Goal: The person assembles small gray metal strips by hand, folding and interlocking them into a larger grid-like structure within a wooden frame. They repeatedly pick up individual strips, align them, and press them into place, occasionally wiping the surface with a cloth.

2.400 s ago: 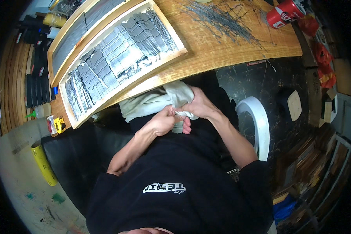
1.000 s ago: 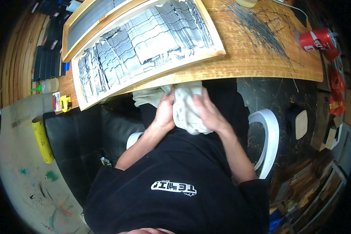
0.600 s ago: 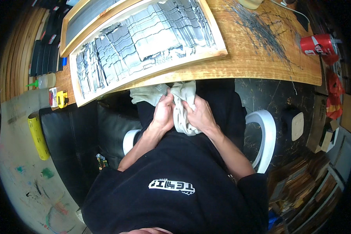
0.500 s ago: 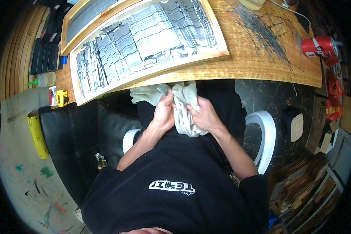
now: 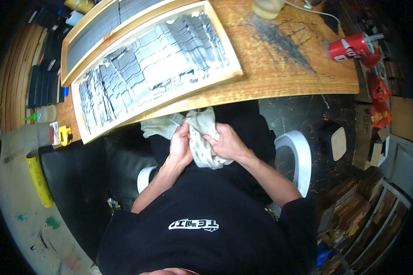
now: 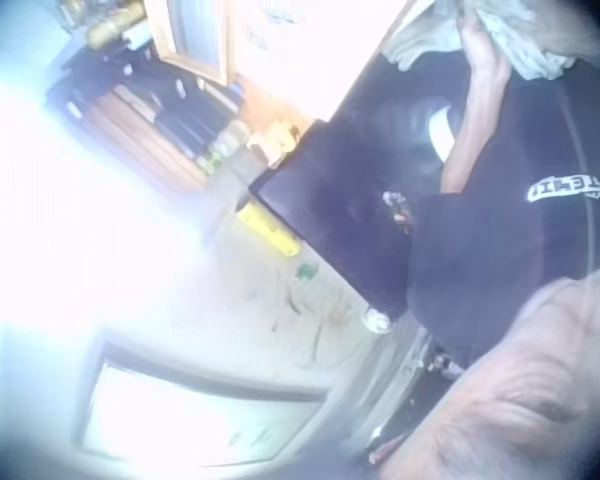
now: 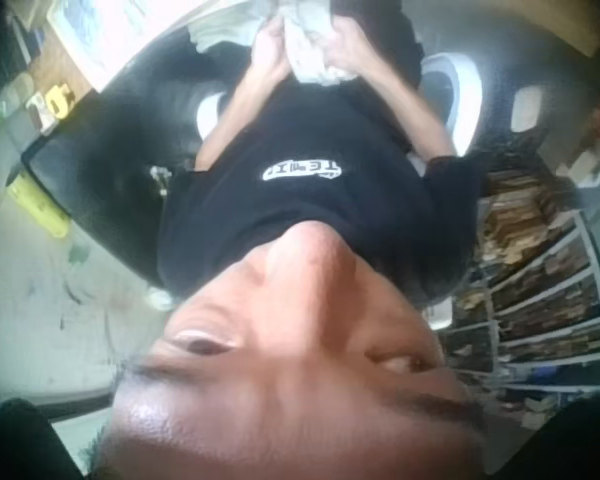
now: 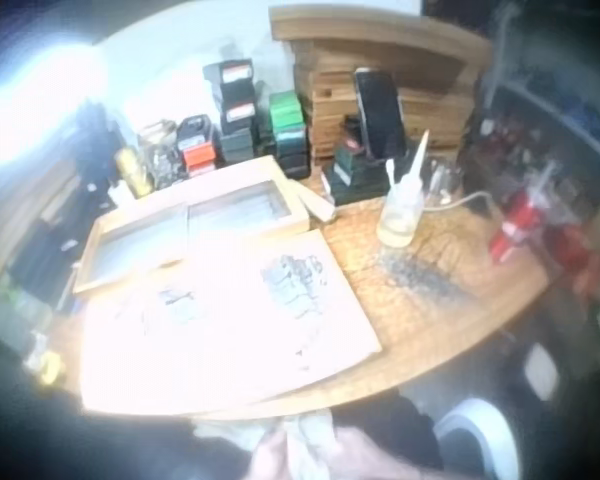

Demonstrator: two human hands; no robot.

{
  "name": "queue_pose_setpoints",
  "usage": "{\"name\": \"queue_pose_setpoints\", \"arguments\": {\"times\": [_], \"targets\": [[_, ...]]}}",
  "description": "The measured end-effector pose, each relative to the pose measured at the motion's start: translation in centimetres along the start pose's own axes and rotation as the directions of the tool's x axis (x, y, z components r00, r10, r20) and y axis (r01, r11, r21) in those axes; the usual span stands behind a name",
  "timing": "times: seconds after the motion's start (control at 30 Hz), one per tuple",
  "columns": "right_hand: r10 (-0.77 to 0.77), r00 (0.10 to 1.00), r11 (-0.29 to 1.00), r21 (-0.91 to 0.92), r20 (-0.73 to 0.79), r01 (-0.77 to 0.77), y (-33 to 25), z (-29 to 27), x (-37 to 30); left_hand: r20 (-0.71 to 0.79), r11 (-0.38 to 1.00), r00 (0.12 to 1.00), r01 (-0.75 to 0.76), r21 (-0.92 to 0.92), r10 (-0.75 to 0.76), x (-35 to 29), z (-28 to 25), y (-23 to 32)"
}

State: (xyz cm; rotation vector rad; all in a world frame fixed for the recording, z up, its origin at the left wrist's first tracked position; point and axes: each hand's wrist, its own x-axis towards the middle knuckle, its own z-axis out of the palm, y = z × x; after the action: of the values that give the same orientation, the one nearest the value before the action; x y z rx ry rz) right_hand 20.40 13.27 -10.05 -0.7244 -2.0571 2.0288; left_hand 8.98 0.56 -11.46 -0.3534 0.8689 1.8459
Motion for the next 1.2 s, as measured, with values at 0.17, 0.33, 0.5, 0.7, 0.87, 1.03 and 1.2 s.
{"name": "queue_pose_setpoints", "arguments": {"times": [0.17,0.33,0.5,0.7,0.87,1.03,1.2], "targets": [[0.272,0.953,0.962,0.051,-0.133,-0.268,0.0,1.9,2.5,0.155,0.999,0.988,0.01,-0.048,-0.002,-0.5,1.4,-0.2],[0.093,0.99,0.955,-0.273,-0.108,-0.119,-1.2,1.6,1.3,0.083,0.99,0.995,-0.058,0.131,0.047,-0.5,0.7,0.7],[0.06,0.998,0.995,-0.077,0.013,-0.059,-2.6,0.1,0.8,0.046,1.0,0.999,0.004,0.007,-0.004,-0.7,1.9,1.4],[0.096,0.984,0.962,-0.241,-0.148,-0.13,-2.3,2.6,1.0,0.038,0.999,0.998,-0.048,0.002,0.048,-0.7,0.5,0.4],[-0.072,0.995,0.993,-0.088,0.067,0.078,-2.4,0.0,0.0,0.055,0.996,0.998,-0.035,-0.076,0.04,-1.3,1.1,0.9],[0.124,0.986,0.989,-0.068,-0.111,-0.132,-2.8,1.3,1.9,0.047,0.994,0.995,-0.093,0.059,0.09,-1.2,1.0,-0.3],[-0.068,0.995,0.938,-0.337,0.069,0.088,-3.3,0.2,0.9,-0.042,0.997,0.999,-0.018,-0.076,0.015,-1.8,1.6,2.2]]}}
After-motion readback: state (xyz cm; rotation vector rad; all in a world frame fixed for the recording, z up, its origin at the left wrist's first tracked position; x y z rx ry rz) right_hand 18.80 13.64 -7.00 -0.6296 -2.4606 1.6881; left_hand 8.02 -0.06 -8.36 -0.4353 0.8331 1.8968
